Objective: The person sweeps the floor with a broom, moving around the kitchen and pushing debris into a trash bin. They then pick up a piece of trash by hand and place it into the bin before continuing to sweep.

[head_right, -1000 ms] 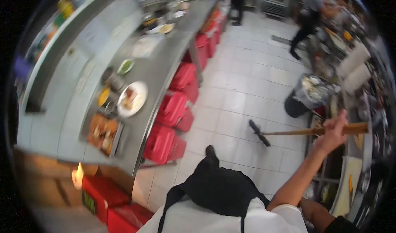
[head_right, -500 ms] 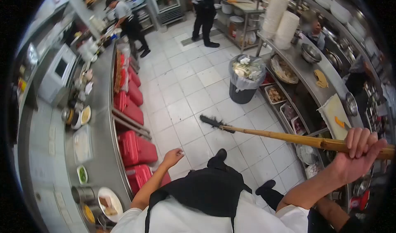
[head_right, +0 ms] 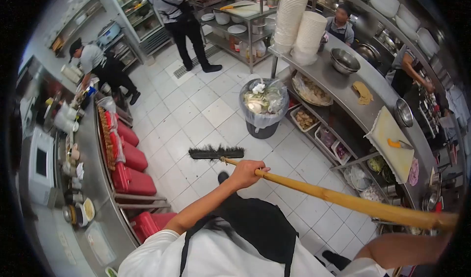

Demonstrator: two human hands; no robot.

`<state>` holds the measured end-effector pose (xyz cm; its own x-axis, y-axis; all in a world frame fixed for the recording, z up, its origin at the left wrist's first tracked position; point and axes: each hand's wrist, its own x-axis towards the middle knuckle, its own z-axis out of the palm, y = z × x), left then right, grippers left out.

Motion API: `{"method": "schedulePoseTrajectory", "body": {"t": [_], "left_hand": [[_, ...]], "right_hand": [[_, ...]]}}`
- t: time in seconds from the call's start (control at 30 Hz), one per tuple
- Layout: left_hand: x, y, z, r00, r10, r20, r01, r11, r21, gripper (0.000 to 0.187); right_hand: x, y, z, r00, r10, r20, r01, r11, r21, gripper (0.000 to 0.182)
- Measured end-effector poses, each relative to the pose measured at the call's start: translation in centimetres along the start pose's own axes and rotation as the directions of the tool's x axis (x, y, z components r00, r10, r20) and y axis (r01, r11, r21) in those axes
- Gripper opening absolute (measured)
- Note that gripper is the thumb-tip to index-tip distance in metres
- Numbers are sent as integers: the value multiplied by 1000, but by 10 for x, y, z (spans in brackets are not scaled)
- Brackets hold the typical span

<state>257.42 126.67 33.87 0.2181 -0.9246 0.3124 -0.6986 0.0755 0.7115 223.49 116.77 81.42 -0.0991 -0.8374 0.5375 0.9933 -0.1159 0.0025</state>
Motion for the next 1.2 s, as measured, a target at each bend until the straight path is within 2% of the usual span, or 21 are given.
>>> {"method": "schedulePoseTrajectory", "body": {"t": [0.07, 0.2, 0.4, 0.5, 0.6, 0.73, 0.8, 0.83, 0.93, 1.07, 1.2], "left_hand": [[35, -1, -21, 993, 110, 50, -109, 994, -20, 29], [128, 0, -56, 953, 302, 2, -298, 941, -162, 33], [273, -31, -74, 888, 454, -69, -453, 841, -297, 35], [332, -69, -74, 913, 399, -90, -405, 849, -339, 35], [374, -129, -43, 933, 338, -121, -359, 857, -370, 34], [387, -207, -15, 963, 267, 33, -239, 905, -352, 30], [383, -226, -9, 973, 222, 70, -182, 911, -369, 29], [383, -222, -15, 963, 265, 36, -237, 908, -344, 27], [386, -226, -11, 948, 274, 158, -179, 877, -447, 27], [415, -249, 3, 931, 284, 231, -169, 894, -415, 27], [442, -275, 20, 950, 198, 242, -79, 901, -428, 30]], "right_hand": [[4, 24, -2, 994, 20, 104, -6, 992, -125, 45], [7, 87, -4, 986, 0, 167, 49, 957, -285, 45], [21, 184, -3, 973, -23, 231, 125, 890, -438, 44], [33, 226, -8, 970, -27, 240, 151, 844, -515, 43], [45, 263, -20, 970, -33, 242, 172, 796, -580, 43], [70, 301, -50, 965, -18, 262, 183, 761, -622, 42], [84, 321, -72, 964, 15, 266, 166, 747, -644, 41], [94, 327, -84, 966, 23, 257, 157, 738, -656, 41], [121, 348, -126, 968, 64, 244, 125, 717, -685, 41], [153, 377, -188, 960, 149, 237, 69, 694, -717, 40], [175, 415, -249, 943, 239, 232, 21, 653, -757, 39]]}}
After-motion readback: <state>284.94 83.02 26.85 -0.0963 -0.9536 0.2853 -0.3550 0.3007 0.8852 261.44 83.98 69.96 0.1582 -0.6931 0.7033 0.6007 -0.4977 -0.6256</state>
